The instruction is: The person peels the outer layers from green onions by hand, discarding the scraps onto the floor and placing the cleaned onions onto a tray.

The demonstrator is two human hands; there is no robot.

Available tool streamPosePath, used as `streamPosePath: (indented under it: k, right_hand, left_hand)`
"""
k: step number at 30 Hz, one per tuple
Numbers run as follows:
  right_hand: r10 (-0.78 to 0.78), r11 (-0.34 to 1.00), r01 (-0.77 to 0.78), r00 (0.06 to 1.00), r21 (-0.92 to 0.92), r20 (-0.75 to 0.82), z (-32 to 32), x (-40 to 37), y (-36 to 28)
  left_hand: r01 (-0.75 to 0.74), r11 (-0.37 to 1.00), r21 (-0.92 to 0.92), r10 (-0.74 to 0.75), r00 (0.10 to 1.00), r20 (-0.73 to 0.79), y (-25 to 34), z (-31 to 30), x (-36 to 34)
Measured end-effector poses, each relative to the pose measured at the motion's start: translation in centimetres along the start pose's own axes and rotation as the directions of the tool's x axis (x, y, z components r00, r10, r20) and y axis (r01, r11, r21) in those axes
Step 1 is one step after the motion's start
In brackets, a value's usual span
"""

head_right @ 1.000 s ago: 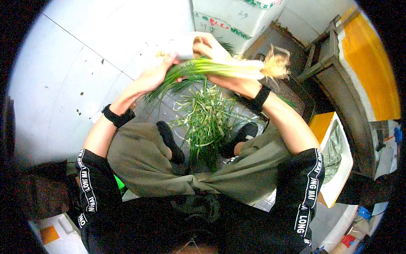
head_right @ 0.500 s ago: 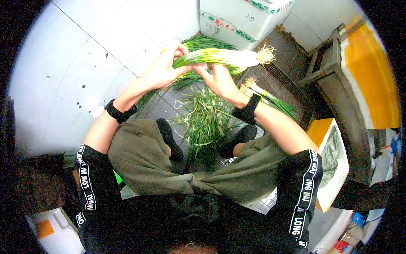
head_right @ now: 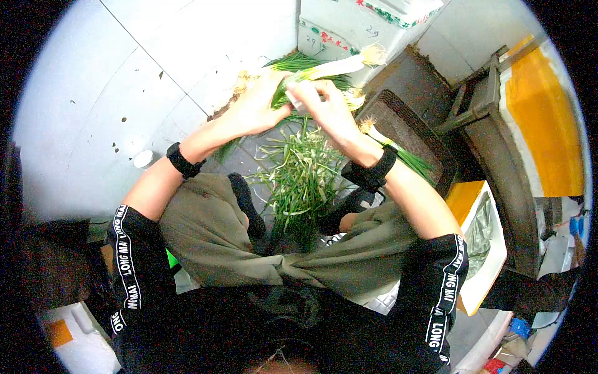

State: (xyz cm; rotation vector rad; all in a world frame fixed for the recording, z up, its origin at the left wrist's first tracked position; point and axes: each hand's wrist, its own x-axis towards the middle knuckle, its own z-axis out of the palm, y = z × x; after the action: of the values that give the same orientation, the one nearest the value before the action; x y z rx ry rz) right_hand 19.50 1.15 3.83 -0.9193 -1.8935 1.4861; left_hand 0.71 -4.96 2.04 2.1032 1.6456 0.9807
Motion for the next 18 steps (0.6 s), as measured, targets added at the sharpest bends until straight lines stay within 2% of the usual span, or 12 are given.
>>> streamPosePath:
  k: [1,2,6,8,9,11,14,15,17,18]
  right_hand:
    - [0.119,0.983,-0.12,0.993,0.137,0.016,-0.1,0.1,-0.4]
    - [0.122,0.965,-0.139,0.989,0.222,0.088,-0.2,0.1,-0.9]
    - [0.132,0.969,-0.156,0.982,0.191,0.134,-0.7,0.1,-1.6]
    - [0.104,0.979,-0.131,0.981,0.157,0.165,-1.5,0.3,-1.7]
    - [0.08,0.987,-0.105,0.977,0.118,0.198,-1.8,0.3,-2.1]
    - [0.063,0.986,-0.087,0.984,0.145,0.164,-1.6,-0.4,-2.8]
    - [0.029,0.992,-0.061,0.963,0.11,0.27,-2.4,-0.1,-2.0]
    - [0.026,0.991,-0.06,0.965,0.121,0.26,-2.4,-0.1,-1.8]
    - [0.008,0.991,-0.044,0.963,0.129,0.269,-2.4,-0.3,-1.6]
    - [-0.023,0.98,-0.032,0.961,0.195,0.274,-2.7,-0.1,-1.4]
  left_hand:
    - [0.029,1.0,0.002,-0.029,0.999,0.016,0.3,-0.1,-0.1]
    - [-0.059,0.998,0.029,0.059,0.998,0.006,-0.3,0.1,-0.1]
    - [-0.08,0.996,-0.027,0.08,0.997,-0.007,-0.2,-0.4,0.3]
    - [0.012,0.995,-0.101,-0.008,0.999,0.035,-0.5,-0.6,0.4]
    - [0.012,0.995,-0.098,-0.008,0.999,0.043,-0.2,-0.9,0.2]
    - [-0.065,0.991,-0.117,0.069,0.997,0.029,0.4,-1.6,-0.1]
    - [-0.022,0.998,-0.066,0.028,0.995,0.097,0.1,-1.5,-0.1]
    - [-0.027,0.998,-0.061,0.033,0.994,0.109,0.2,-1.6,-0.1]
    - [0.107,0.979,-0.171,-0.093,0.992,0.084,0.6,-1.9,0.1]
    - [0.077,0.976,-0.202,-0.077,0.997,0.007,0.7,-1.7,0.3]
